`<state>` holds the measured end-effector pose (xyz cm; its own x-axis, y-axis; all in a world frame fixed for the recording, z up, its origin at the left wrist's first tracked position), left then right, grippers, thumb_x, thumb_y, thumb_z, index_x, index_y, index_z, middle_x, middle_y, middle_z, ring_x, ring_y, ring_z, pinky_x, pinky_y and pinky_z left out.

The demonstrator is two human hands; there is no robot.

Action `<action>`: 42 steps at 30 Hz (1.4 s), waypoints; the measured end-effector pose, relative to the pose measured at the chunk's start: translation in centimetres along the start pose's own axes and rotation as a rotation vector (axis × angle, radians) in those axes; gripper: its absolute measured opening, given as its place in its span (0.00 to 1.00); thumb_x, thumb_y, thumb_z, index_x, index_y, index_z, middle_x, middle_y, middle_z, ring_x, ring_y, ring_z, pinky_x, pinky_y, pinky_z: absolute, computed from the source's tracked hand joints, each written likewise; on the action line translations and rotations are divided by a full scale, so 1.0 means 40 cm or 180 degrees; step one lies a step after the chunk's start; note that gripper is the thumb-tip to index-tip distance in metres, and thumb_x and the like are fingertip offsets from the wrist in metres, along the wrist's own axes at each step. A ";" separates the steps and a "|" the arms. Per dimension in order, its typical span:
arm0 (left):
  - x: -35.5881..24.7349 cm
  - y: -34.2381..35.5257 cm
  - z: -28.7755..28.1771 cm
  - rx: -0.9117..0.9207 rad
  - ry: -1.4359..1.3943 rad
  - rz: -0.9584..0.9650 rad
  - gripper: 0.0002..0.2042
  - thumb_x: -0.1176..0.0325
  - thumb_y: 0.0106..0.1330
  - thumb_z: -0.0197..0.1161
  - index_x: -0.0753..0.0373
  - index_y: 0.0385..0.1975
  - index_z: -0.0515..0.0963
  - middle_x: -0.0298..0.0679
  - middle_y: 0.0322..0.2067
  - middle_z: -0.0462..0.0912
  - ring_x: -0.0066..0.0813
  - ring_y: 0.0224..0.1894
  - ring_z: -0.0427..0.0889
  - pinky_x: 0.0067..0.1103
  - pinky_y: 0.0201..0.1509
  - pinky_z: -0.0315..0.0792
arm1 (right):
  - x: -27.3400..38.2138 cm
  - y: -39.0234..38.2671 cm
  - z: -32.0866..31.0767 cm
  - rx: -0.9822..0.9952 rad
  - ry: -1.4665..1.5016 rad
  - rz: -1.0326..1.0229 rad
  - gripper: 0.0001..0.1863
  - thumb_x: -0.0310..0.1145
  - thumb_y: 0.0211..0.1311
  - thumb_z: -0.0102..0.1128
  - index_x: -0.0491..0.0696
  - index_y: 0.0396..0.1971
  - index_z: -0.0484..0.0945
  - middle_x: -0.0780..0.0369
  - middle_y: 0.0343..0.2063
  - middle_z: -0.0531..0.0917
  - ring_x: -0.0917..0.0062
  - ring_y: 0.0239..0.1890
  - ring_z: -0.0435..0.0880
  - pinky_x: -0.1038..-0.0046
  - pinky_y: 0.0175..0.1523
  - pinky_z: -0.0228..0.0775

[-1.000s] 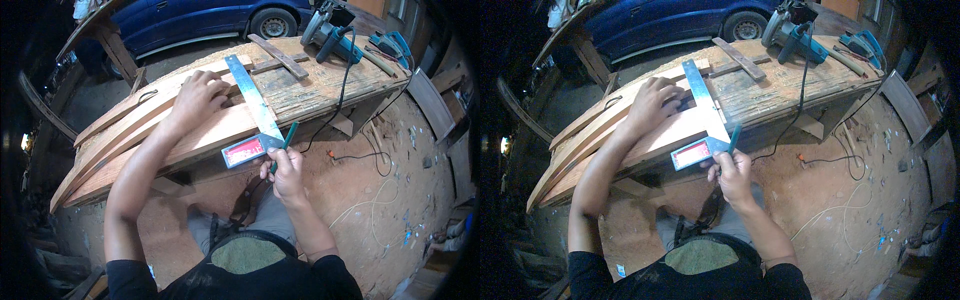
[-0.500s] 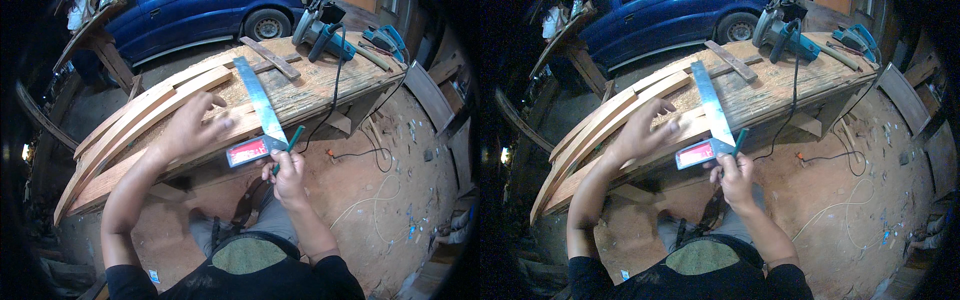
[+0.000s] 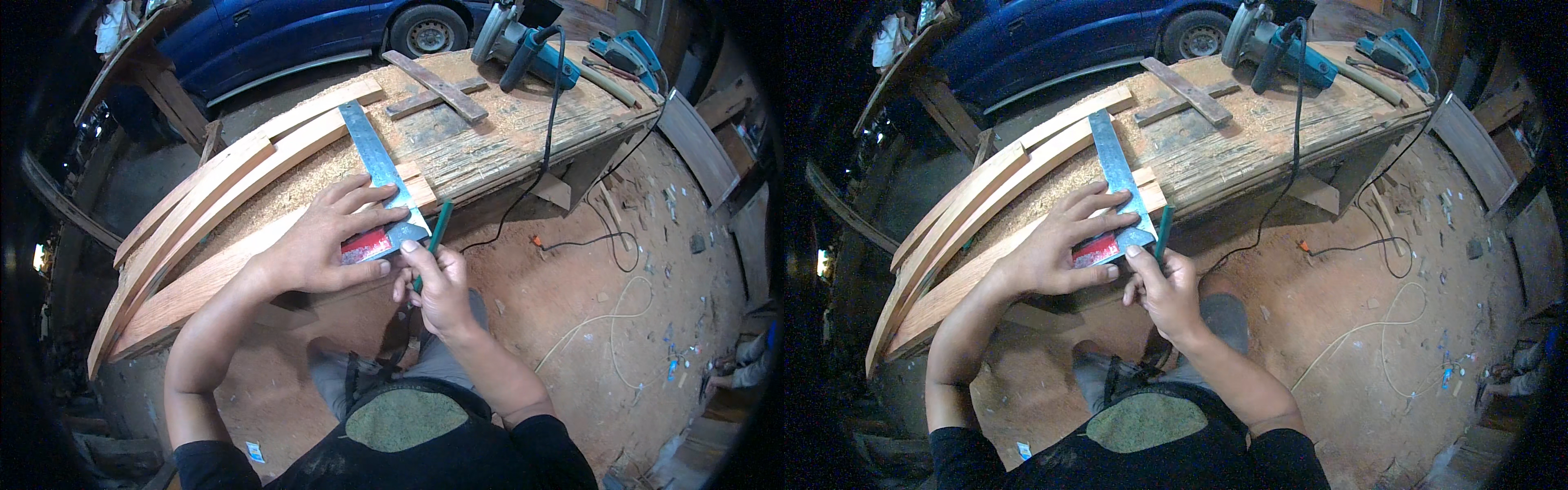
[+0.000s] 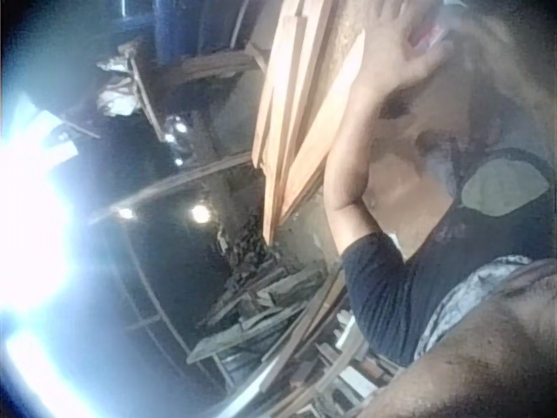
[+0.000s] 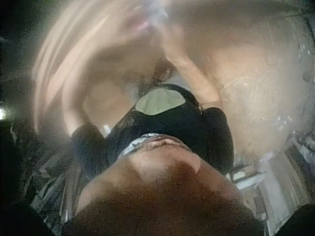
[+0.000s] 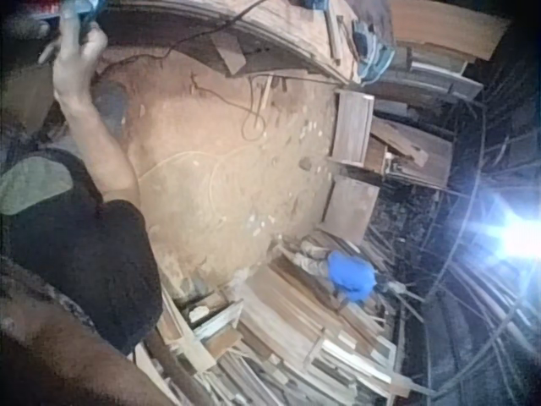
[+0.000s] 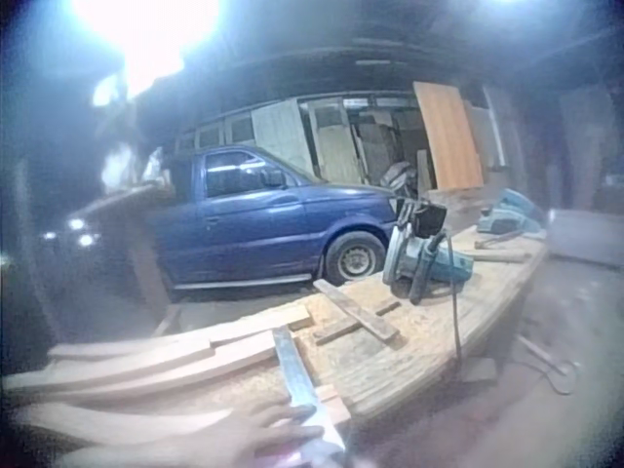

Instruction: The person measures and marks wooden planks with a square and pencil, then uses a circular saw to cut them to size. The cut pieces are stacked on the workbench.

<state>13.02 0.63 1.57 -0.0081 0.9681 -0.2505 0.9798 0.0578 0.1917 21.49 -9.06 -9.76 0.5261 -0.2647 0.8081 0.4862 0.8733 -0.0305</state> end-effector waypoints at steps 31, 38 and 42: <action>0.003 0.006 0.011 -0.0015 -0.0039 0.0029 0.35 0.45 0.63 0.69 0.54 0.69 0.76 0.52 0.74 0.67 0.60 0.79 0.57 0.49 0.81 0.51 | 0.330 0.196 -0.019 -0.0054 -0.2107 -0.1519 0.16 0.39 0.75 0.64 0.39 0.39 0.86 0.59 0.23 0.86 0.75 0.26 0.86 0.71 0.33 0.75; 0.001 0.013 0.008 0.0033 -0.0041 0.0001 0.35 0.44 0.63 0.67 0.53 0.69 0.76 0.53 0.73 0.67 0.61 0.78 0.58 0.51 0.80 0.52 | 0.383 0.157 0.142 0.0653 -0.3661 -0.2642 0.11 0.30 0.69 0.58 0.39 0.31 0.84 0.43 0.26 0.83 0.45 0.33 0.85 0.50 0.39 0.76; 0.007 0.005 0.014 -0.0044 -0.0034 0.0017 0.35 0.43 0.63 0.64 0.52 0.70 0.75 0.53 0.73 0.68 0.62 0.78 0.58 0.52 0.80 0.51 | 0.388 0.081 0.140 0.0914 -0.3819 -0.1909 0.10 0.32 0.70 0.61 0.40 0.37 0.84 0.53 0.24 0.84 0.54 0.28 0.84 0.59 0.38 0.75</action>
<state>13.34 0.76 1.02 -0.0008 0.9657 -0.2595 0.9769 0.0562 0.2062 27.34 -8.04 5.99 -0.7042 -0.2436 0.6669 0.1855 0.8435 0.5041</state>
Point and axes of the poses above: each hand's wrist, its own y-axis towards the middle knuckle, its own z-axis out of the palm, x = y × z, the point moved 8 cm from there along y, towards the middle knuckle
